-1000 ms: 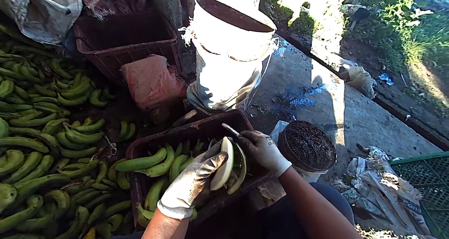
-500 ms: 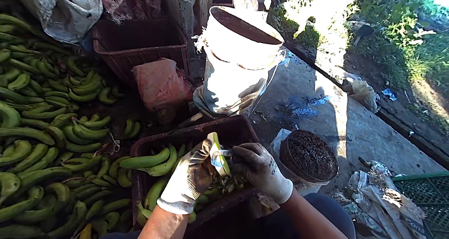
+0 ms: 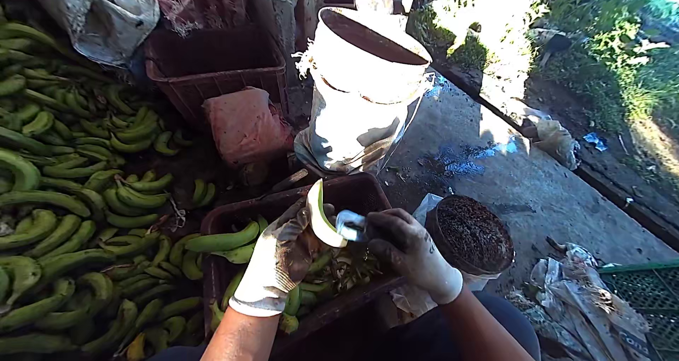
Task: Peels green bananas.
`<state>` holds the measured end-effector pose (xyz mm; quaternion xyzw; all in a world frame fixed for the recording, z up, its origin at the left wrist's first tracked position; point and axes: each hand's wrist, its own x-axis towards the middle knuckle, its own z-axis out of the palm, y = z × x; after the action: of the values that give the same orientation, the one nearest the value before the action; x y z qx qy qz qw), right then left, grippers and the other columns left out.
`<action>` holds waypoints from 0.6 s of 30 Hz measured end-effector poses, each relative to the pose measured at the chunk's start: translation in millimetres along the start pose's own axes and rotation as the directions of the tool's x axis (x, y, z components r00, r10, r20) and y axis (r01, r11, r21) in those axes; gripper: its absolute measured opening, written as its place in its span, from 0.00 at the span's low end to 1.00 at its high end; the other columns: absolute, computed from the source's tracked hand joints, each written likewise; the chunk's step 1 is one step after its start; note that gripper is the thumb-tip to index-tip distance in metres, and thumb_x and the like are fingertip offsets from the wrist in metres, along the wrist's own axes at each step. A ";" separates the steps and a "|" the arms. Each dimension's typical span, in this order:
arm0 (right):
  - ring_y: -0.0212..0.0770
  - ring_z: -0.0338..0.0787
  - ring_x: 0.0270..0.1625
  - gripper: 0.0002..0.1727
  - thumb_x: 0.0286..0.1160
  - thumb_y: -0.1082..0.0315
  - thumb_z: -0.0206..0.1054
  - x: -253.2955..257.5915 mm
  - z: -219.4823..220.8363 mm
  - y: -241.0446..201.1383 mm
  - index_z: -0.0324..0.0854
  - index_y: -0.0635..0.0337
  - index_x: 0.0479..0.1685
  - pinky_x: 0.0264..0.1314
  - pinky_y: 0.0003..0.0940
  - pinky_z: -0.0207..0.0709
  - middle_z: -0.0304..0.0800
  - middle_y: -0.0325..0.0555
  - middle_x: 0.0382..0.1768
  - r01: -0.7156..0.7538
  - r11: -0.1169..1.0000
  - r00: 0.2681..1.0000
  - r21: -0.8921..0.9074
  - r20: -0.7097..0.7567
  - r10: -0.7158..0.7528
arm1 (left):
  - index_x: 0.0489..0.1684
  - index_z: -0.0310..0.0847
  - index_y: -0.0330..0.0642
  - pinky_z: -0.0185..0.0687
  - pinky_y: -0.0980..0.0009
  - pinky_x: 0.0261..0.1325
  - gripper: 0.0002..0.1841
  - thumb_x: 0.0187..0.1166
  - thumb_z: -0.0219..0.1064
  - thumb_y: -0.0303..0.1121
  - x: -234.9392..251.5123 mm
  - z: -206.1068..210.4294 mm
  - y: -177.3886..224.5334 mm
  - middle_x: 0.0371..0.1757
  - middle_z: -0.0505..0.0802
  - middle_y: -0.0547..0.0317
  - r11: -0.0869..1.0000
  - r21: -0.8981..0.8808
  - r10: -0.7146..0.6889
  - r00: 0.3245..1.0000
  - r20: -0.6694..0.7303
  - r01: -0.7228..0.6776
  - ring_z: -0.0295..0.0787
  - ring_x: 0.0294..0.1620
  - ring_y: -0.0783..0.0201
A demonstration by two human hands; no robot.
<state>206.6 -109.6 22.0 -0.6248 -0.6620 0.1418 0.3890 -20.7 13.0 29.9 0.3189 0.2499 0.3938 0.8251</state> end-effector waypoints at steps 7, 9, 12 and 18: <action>0.40 0.86 0.64 0.22 0.75 0.48 0.75 1.3 19.7 -4.6 0.89 0.42 0.66 0.70 0.46 0.81 0.89 0.44 0.59 0.093 0.994 0.993 -0.058 -0.071 -0.097 | 0.71 0.79 0.36 0.90 0.65 0.52 0.19 0.86 0.56 0.32 -6.9 4.9 -11.1 0.51 0.92 0.49 0.978 0.210 -0.031 0.979 0.200 -0.012 0.91 0.48 0.62; 0.41 0.87 0.62 0.21 0.75 0.51 0.74 7.5 23.3 1.3 0.90 0.45 0.65 0.66 0.43 0.84 0.89 0.46 0.58 -0.058 0.997 0.980 -0.043 -0.193 0.049 | 0.71 0.79 0.37 0.90 0.65 0.53 0.19 0.85 0.58 0.33 -6.8 6.5 -14.2 0.53 0.92 0.48 0.977 0.211 -0.044 0.977 0.209 -0.001 0.91 0.49 0.61; 0.42 0.87 0.64 0.22 0.81 0.49 0.66 18.4 13.8 22.4 0.87 0.48 0.68 0.67 0.44 0.83 0.88 0.49 0.62 -0.361 0.931 0.904 0.053 -0.226 0.363 | 0.72 0.79 0.38 0.90 0.66 0.48 0.20 0.86 0.55 0.33 -5.8 7.2 -12.0 0.50 0.92 0.48 0.985 0.173 -0.060 0.978 0.201 0.025 0.91 0.44 0.62; 0.34 0.90 0.58 0.41 0.61 0.49 0.84 12.6 4.2 -12.2 0.79 0.56 0.76 0.63 0.36 0.88 0.90 0.44 0.62 -0.315 0.900 0.912 0.303 -0.165 0.375 | 0.81 0.69 0.35 0.90 0.53 0.60 0.24 0.85 0.57 0.25 0.2 9.9 -12.8 0.63 0.88 0.40 0.990 0.141 0.022 0.998 0.065 -0.031 0.90 0.57 0.50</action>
<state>196.1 -98.8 31.8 -0.6855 -0.4677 0.2278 0.5095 -7.7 3.7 27.2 0.3924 0.2466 0.3756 0.8026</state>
